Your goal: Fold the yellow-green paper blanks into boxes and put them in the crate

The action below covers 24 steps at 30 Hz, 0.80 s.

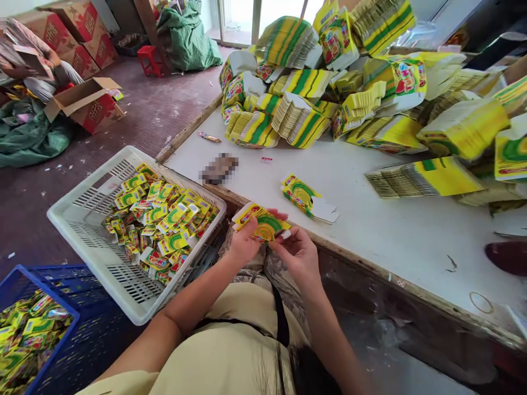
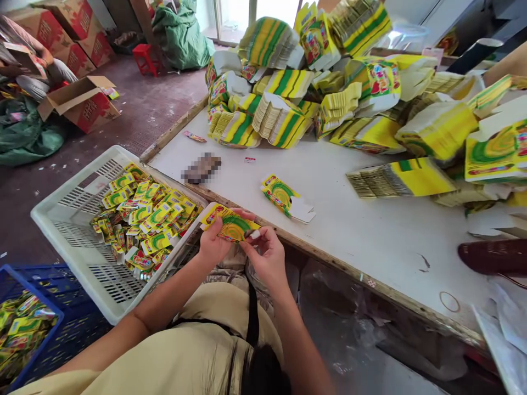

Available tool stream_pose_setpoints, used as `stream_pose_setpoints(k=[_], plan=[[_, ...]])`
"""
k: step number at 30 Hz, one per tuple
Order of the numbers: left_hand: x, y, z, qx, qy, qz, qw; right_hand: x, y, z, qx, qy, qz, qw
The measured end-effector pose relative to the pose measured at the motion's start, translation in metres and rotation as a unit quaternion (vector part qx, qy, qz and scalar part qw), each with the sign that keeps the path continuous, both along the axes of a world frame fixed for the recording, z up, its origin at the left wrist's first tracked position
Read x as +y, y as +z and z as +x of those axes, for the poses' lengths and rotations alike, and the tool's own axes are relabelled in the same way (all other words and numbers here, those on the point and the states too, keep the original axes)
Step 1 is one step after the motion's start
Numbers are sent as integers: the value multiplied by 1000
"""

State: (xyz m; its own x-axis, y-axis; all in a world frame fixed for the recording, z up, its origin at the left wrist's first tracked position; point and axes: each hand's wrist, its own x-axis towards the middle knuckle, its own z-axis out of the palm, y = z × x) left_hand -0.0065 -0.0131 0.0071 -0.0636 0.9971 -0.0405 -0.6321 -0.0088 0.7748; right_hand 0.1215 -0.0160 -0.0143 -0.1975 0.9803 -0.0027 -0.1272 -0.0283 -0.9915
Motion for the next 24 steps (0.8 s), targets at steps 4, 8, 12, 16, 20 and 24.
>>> stream_pose_setpoints(k=[4, 8, 12, 16, 20, 24], plan=[[1, 10, 6, 18, 115, 24, 993, -15, 4, -12, 93, 14, -12, 996], [2, 4, 8, 66, 196, 12, 978, -24, 10, -17, 106, 48, -16, 993], [-1, -9, 5, 162, 171, -11, 972, -19, 5, -17, 66, 69, -28, 995], [-1, -18, -4, 231, 122, -16, 965, -4, -7, -12, 54, 32, -57, 996], [3, -22, -12, 209, 83, -23, 974, 4, -15, -2, -13, -18, -25, 999], [4, -21, -25, 226, 76, -40, 970, 9, -11, 10, -92, -11, 34, 995]])
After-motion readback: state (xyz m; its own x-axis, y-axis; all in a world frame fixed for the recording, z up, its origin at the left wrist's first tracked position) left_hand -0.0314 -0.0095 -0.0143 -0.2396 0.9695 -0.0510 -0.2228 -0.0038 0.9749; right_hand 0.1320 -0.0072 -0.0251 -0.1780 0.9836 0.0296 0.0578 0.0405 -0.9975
